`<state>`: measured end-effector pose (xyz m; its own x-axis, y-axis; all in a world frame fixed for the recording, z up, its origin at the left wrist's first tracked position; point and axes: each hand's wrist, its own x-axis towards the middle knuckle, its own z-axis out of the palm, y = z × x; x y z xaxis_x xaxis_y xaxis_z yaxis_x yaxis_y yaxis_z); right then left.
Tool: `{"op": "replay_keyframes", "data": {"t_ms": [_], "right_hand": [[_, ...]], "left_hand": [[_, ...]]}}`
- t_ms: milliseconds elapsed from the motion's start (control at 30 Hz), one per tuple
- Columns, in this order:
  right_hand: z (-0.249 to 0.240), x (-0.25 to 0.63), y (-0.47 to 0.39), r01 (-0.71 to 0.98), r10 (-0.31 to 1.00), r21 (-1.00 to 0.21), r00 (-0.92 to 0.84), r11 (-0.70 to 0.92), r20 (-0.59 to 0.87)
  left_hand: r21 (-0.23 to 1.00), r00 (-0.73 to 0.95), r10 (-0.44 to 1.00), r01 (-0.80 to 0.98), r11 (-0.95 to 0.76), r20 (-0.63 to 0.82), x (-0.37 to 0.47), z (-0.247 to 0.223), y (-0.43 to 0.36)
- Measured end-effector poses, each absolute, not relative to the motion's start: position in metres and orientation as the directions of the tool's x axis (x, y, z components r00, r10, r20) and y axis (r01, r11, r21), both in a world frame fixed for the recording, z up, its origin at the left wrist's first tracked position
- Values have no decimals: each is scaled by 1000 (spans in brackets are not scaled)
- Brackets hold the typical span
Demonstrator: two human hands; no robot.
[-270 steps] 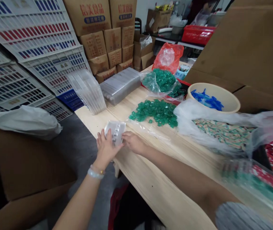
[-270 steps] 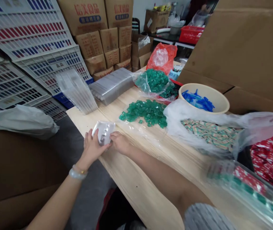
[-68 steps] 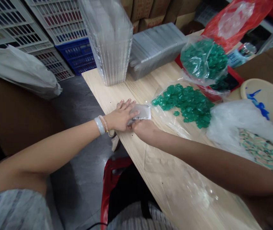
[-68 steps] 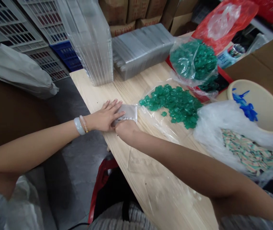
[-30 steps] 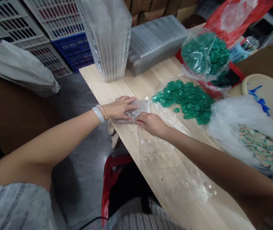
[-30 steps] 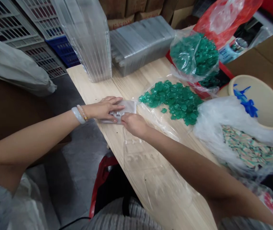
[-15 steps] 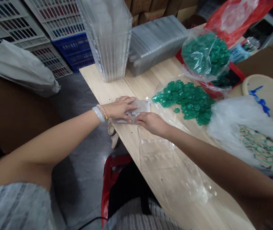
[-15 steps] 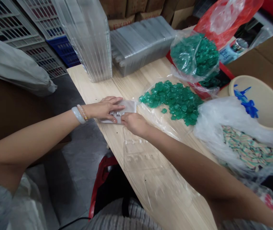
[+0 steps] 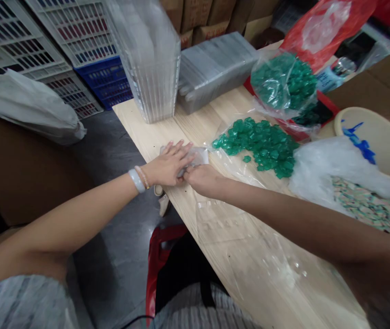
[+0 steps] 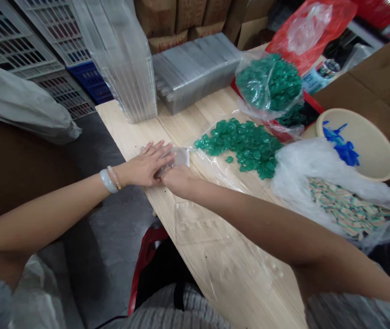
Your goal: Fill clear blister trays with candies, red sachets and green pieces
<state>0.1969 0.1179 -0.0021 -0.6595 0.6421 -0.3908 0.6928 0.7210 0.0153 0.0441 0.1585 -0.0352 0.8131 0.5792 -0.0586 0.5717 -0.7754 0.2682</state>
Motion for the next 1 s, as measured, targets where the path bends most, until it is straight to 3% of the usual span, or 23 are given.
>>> {"op": "replay_keyframes", "data": {"t_ms": [133, 300, 367, 467, 500, 600, 700, 767, 933, 1000], "right_hand": [[41, 197, 136, 670, 656, 30, -715, 742, -242], [127, 252, 93, 836, 828, -12, -546, 549, -132], [139, 282, 44, 909, 908, -108, -410, 402, -79], [118, 312, -37, 980, 991, -174, -110, 95, -75], [105, 317, -60, 989, 994, -151, -20, 3, -110], [65, 324, -106, 983, 953, 37, 183, -180, -242], [44, 334, -117, 946, 904, 238, 291, -221, -313], [39, 346, -114, 930, 891, 311, 299, -194, -340], [27, 378, -110, 943, 887, 311, 244, -122, -392], [21, 387, -111, 950, 884, 289, 232, -117, -405]], "left_hand": [[337, 703, 710, 675, -656, -25, 13, -28, 170], [322, 501, 845, 782, -534, 184, 10, -13, 144], [333, 624, 753, 678, -655, 211, 31, -13, 112], [353, 899, 431, 379, -856, 80, 69, -26, 72], [339, 915, 401, 362, -868, 49, 78, -32, 66], [247, 861, 507, 483, -840, 41, 91, -43, 67], [179, 830, 550, 530, -829, 90, 94, -36, 70], [172, 858, 501, 480, -860, 114, 102, -28, 55], [309, 1000, 12, 5, -951, 20, 143, -26, -17], [343, 996, -91, -87, -935, 3, 155, -31, -35]]}}
